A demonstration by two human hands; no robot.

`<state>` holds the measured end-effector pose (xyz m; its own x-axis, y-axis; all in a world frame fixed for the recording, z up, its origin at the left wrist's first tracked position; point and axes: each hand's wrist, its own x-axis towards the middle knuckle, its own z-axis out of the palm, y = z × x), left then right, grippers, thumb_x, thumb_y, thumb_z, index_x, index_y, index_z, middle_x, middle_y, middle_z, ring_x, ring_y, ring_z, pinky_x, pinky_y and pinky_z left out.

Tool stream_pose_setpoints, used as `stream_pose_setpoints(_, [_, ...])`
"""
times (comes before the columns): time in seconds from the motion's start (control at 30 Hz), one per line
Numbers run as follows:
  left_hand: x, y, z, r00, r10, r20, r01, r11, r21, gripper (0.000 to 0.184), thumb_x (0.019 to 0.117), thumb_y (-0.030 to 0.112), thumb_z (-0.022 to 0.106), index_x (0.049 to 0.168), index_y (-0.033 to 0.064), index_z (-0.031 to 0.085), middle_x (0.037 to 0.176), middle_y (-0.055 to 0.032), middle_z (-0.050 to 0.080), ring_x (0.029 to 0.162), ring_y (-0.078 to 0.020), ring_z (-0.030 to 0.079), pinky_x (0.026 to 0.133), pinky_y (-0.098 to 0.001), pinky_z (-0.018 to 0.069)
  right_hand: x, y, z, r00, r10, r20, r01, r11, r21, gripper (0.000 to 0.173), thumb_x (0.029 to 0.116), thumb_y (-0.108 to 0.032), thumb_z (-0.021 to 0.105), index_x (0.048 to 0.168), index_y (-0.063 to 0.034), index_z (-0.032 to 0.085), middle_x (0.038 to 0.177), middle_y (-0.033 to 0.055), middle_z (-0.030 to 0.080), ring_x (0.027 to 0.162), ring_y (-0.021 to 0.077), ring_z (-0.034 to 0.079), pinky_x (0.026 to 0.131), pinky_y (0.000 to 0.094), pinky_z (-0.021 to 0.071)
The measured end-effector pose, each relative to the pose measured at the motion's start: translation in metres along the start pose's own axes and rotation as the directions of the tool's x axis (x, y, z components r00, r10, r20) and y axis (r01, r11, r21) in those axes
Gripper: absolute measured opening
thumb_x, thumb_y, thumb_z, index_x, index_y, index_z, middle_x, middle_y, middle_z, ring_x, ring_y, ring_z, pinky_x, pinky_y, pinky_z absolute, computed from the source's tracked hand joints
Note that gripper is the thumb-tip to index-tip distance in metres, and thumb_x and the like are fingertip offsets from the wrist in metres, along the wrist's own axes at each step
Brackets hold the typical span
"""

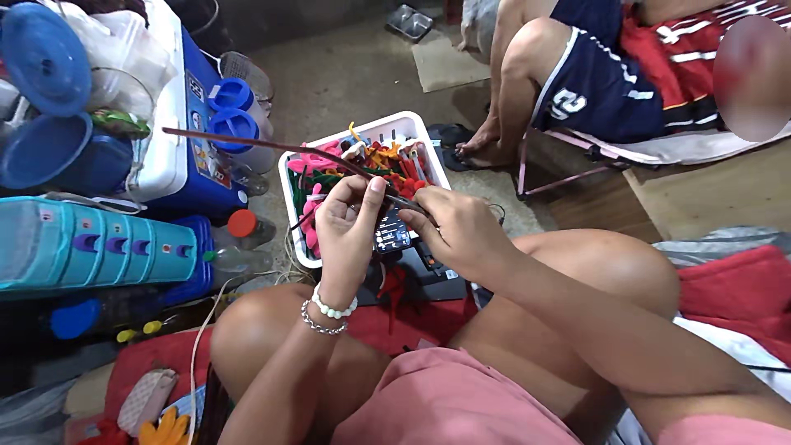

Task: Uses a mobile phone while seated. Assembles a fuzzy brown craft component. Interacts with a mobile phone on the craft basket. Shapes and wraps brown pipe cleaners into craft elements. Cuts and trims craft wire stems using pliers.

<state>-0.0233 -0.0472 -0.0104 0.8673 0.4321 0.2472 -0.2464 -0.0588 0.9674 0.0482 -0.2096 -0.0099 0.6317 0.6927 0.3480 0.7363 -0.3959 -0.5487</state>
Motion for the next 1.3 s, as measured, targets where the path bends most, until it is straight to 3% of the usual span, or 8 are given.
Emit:
stream_pose_setpoints(0.33, [-0.003,-0.001,0.002,1.0,0.027,-0.007,-0.027,0.998,-0.048,0.009,0.1046,0.014,0.059,0.103,0.0077,0.065,0.089,0.0001,0.066,0.076,-0.0072,0.065,0.069,-0.0236,0.0577,-0.001,-0.002,-0.002,1.0,0.012,0.023,-0.013,0.999,0.05,0.04,0.1078,-0.039,0.046,0.085,-0.0093,0.062,0.07,0.0007,0.051,0.06,0.0136,0.054,0.05,0.0315,0.0429])
stream_pose_setpoints(0.43, [-0.002,-0.003,0.003,0.999,0.018,-0.027,-0.019,0.999,-0.036,0.01,0.1047,0.015,0.059,0.102,0.0078,0.065,0.087,0.0005,0.065,0.074,-0.0067,0.063,0.067,-0.0225,0.0559,-0.001,-0.001,-0.001,0.997,0.047,0.067,-0.056,0.989,0.138,0.039,0.1079,-0.039,0.045,0.089,-0.0104,0.064,0.073,-0.0005,0.053,0.063,0.011,0.054,0.055,0.0301,0.0448])
stream_pose_setpoints(0.77, [-0.003,-0.005,0.005,0.999,0.009,-0.032,-0.01,0.999,-0.044,0.01,0.1044,0.015,0.06,0.104,0.0072,0.067,0.09,0.0002,0.068,0.076,-0.0069,0.066,0.069,-0.0228,0.0573,-0.001,0.002,-0.003,0.984,0.117,0.133,-0.157,0.926,0.343,0.038,0.1085,-0.035,0.046,0.088,-0.0115,0.066,0.068,-0.0048,0.052,0.059,0.0023,0.052,0.054,0.0208,0.0433])
stream_pose_setpoints(0.97, [-0.004,-0.003,0.006,0.997,0.07,-0.037,-0.069,0.997,0.038,0.008,0.1033,0.014,0.062,0.102,0.0067,0.066,0.087,0.0011,0.068,0.066,-0.0038,0.062,0.057,-0.0186,0.0534,-0.002,0.0,-0.005,0.983,0.123,0.135,-0.16,0.938,0.308,0.037,0.1084,-0.034,0.047,0.083,-0.0113,0.062,0.066,-0.0038,0.049,0.058,0.0052,0.048,0.053,0.0241,0.0401])
stream_pose_setpoints(1.07, [-0.003,-0.005,0.005,0.995,0.099,-0.024,-0.097,0.992,0.074,0.007,0.1009,0.01,0.065,0.107,0.005,0.065,0.092,0.0007,0.069,0.076,-0.0049,0.066,0.067,-0.0209,0.058,0.0,0.004,-0.003,0.979,0.126,0.161,-0.169,0.941,0.293,0.039,0.1094,-0.036,0.044,0.087,-0.0109,0.062,0.071,-0.002,0.051,0.062,0.007,0.052,0.056,0.0257,0.0435])
stream_pose_setpoints(1.17, [0.0,-0.006,0.0,0.996,0.088,-0.034,-0.083,0.988,0.127,0.012,0.099,0.009,0.068,0.11,0.0037,0.066,0.096,-0.0003,0.071,0.084,-0.0067,0.069,0.075,-0.024,0.0597,0.005,0.012,-0.002,0.97,0.127,0.209,-0.191,0.926,0.325,0.036,0.1098,-0.034,0.042,0.099,-0.0094,0.066,0.084,0.0006,0.058,0.073,0.008,0.057,0.064,0.027,0.0492])
stream_pose_setpoints(1.3, [0.007,0.005,-0.017,0.993,0.055,-0.106,-0.033,0.979,0.199,0.017,0.1042,0.019,0.061,0.118,0.0084,0.062,0.101,0.0021,0.067,0.088,-0.0061,0.067,0.079,-0.0244,0.0581,0.019,0.046,0.003,0.957,0.219,0.193,-0.27,0.913,0.305,0.039,0.1115,-0.029,0.038,0.11,-0.0014,0.065,0.092,0.0114,0.066,0.082,0.0212,0.066,0.076,0.0432,0.0562])
